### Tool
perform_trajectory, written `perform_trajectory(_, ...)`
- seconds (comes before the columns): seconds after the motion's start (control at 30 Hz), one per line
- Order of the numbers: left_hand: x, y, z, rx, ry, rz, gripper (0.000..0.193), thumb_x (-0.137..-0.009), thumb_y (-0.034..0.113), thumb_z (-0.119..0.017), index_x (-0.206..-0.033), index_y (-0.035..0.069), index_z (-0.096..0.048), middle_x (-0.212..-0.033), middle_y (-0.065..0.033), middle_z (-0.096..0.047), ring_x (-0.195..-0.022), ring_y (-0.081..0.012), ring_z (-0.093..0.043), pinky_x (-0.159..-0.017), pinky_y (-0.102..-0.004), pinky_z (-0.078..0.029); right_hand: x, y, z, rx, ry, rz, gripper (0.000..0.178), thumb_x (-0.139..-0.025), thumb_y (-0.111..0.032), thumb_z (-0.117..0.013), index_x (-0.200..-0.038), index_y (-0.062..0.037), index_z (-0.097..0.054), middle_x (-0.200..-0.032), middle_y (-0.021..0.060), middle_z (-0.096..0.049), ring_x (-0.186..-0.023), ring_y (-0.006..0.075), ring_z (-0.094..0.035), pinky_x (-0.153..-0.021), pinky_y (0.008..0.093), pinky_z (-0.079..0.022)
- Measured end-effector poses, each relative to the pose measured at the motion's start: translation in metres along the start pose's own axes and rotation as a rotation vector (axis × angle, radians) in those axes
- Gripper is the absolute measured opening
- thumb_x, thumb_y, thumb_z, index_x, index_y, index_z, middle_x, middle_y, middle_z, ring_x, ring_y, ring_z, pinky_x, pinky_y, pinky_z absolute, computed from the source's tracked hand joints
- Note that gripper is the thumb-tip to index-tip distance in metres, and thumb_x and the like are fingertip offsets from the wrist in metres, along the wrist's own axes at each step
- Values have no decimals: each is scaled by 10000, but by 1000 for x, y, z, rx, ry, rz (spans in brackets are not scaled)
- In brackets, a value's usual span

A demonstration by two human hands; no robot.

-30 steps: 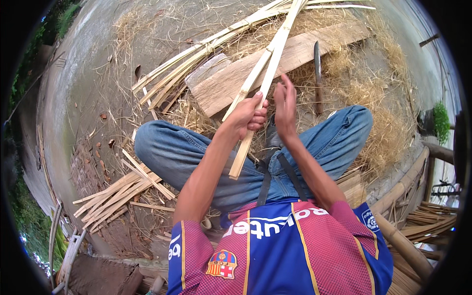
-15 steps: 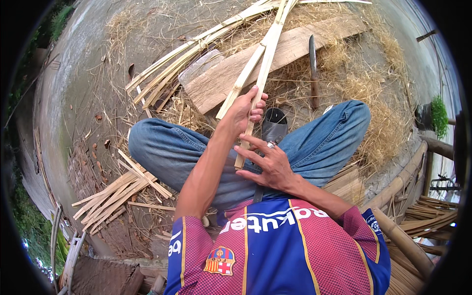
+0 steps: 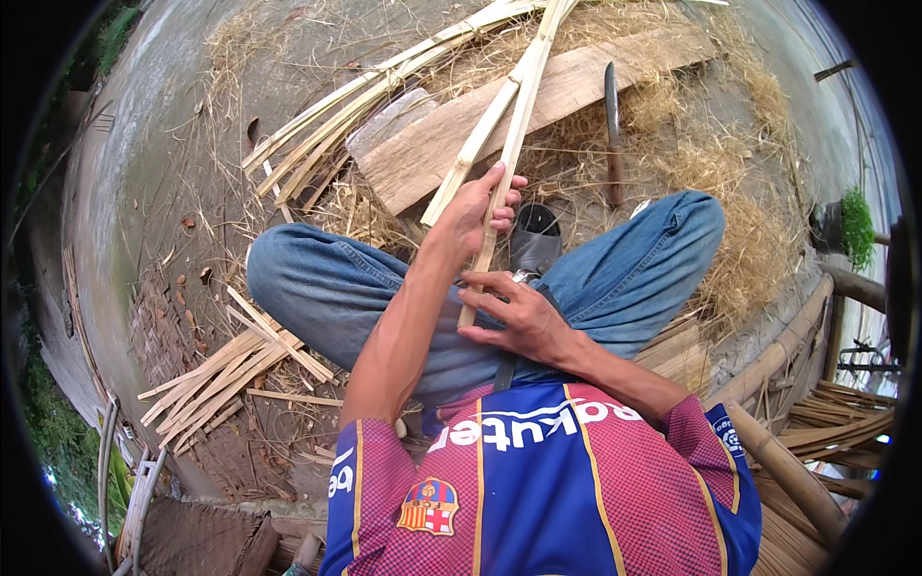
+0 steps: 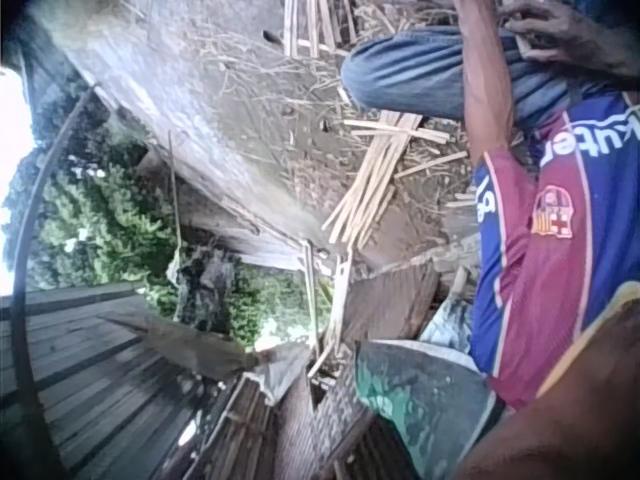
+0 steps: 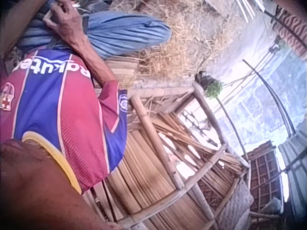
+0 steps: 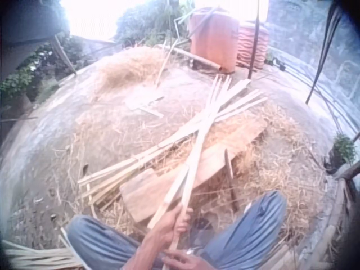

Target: The person sits on the ground and repeatedly splits long bamboo strips into thinner slats using a fixed blade. They handle the strips one at a time, aligning them and pulling them through the blade to produce uniform pieces.

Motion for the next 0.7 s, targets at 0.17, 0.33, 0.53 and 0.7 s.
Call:
perform_trajectory(0.17, -1, -3, 1, 75, -31, 20, 379, -1033, 400, -503, -1107, 30, -537, -748, 33, -436, -526, -26, -369, -409, -159, -323, 3, -1, -1, 17, -5, 31, 426, -779, -240, -794, -1133, -71, -628, -1259, 125, -565, -1036, 304, -643, -834, 382, -568)
perform_trajectory(0.33, -2, -3, 6, 126, 9, 13, 333, -998, 389, -581, -1029, 60, -537, -710, 31, -443, -500, -32, -370, -391, -167, -300, -5, -3, 9, -53, -109, -29, 390, -794, -268, -787, -1135, -136, -653, -1202, 82, -541, -896, 244, -663, -745, 366, -574)
perform_trajectory(0.53, 0, -5, 6, 102, 13, 15, 325, -988, 382, -604, -1030, 66, -537, -717, 29, -431, -504, -30, -377, -386, -158, -297, -20, 7, 5, -128, -324, -37, 114, -861, -268, -720, -942, -191, -699, -1113, 17, -530, -789, 233, -645, -632, 377, -527)
perform_trajectory(0.7, 0, -10, 3, 85, 20, 14, 339, -975, 402, -615, -1007, 77, -527, -697, 27, -441, -493, -39, -375, -387, -170, -287, -26, 8, -7, -63, -424, 10, 137, -907, -271, -662, -944, -140, -646, -1069, 26, -538, -787, 272, -643, -617, 394, -518)
Point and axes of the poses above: each hand's wrist, its own x-axis away from the middle knuckle, its own z-axis out of the back of the hand, y = z × x, the point moved 10 cm from there along -x, towards the middle knuckle
